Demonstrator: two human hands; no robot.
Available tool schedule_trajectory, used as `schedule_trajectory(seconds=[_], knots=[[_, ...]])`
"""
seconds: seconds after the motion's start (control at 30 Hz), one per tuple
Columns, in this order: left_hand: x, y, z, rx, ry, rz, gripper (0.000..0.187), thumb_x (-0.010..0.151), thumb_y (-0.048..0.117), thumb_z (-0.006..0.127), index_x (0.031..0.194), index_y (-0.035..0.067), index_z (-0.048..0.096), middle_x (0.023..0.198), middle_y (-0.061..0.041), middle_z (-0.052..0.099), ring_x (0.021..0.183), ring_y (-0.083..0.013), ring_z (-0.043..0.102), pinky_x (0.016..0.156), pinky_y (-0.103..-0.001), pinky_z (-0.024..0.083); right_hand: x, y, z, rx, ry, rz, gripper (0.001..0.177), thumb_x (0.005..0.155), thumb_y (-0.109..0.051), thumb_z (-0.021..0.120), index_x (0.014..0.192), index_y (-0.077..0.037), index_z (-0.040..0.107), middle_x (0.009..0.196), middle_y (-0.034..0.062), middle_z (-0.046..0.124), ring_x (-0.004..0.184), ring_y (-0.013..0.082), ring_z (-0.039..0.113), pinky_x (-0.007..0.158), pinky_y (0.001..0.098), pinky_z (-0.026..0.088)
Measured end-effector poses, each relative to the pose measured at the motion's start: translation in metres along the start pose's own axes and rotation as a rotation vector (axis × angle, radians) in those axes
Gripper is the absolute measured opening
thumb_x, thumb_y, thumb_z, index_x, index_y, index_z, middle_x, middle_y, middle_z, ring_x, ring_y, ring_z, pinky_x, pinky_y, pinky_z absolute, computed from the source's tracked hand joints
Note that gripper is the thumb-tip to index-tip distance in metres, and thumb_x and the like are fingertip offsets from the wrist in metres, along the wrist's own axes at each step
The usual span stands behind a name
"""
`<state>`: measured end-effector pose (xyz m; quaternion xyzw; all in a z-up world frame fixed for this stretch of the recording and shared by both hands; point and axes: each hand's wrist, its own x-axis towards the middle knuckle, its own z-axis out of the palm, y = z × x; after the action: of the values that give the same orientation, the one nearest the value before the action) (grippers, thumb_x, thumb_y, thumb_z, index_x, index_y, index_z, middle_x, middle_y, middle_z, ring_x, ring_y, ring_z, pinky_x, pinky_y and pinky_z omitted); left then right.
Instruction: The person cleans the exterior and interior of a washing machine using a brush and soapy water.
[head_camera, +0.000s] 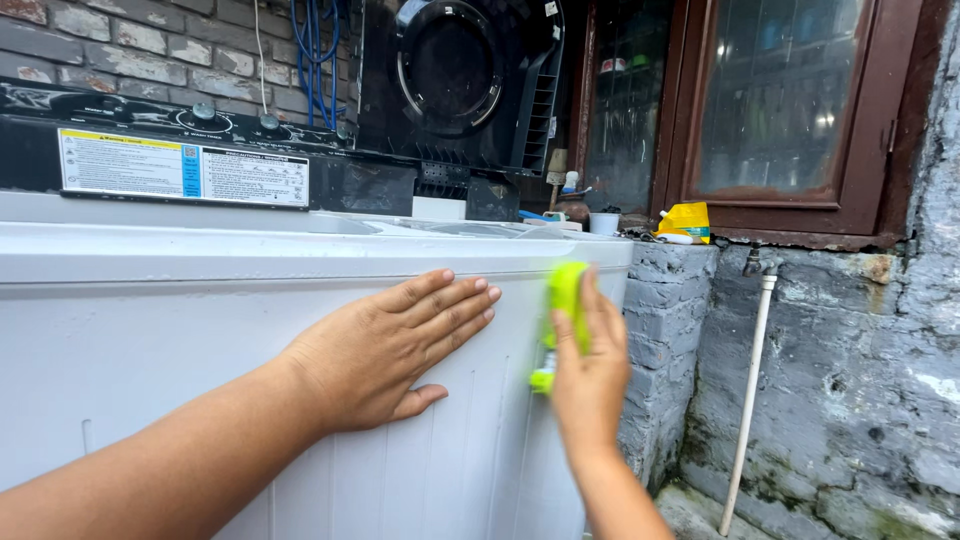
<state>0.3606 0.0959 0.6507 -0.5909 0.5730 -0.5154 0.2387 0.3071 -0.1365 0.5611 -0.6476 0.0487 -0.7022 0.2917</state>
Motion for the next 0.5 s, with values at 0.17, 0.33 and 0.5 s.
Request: schedule_trajectory(seconds=[0.17, 0.33, 0.5], knots=[[0.002, 0.0, -0.002, -0.004, -0.031, 0.006, 0.085, 0.09, 0.053, 0.031, 0.158, 0.003, 0.02, 0.167, -0.014, 0.019, 0.155, -0.0251, 0.012, 0.121, -0.041, 0.004, 0.015, 0.007, -0.006, 0.082, -0.003, 0.091, 0.056, 0.098, -0.023, 0.064, 0.153, -0.028, 0.05, 0.131, 0.0149, 0.064, 0.121, 0.0257, 0.064, 0.104, 0.0361, 0.05], [0.002, 0.001, -0.005, -0.105, 0.243, -0.057, 0.082, 0.098, 0.058, 0.032, 0.158, 0.002, 0.024, 0.163, -0.016, 0.026, 0.152, -0.0261, 0.02, 0.124, -0.043, 0.011, 0.01, -0.013, -0.004, 0.096, -0.011, -0.041, 0.055, 0.1, -0.017, 0.065, 0.153, -0.023, 0.049, 0.137, 0.0164, 0.06, 0.125, 0.0284, 0.061, 0.106, 0.0369, 0.046], [-0.001, 0.004, -0.008, -0.158, 0.347, -0.161, 0.096, 0.095, 0.071, 0.033, 0.157, -0.001, 0.024, 0.162, -0.021, 0.03, 0.153, -0.029, 0.023, 0.126, -0.044, 0.013, -0.055, -0.063, 0.004, 0.267, -0.213, -0.203, 0.054, 0.099, -0.01, 0.057, 0.152, -0.023, 0.053, 0.144, 0.0179, 0.055, 0.13, 0.0281, 0.063, 0.101, 0.0345, 0.054]])
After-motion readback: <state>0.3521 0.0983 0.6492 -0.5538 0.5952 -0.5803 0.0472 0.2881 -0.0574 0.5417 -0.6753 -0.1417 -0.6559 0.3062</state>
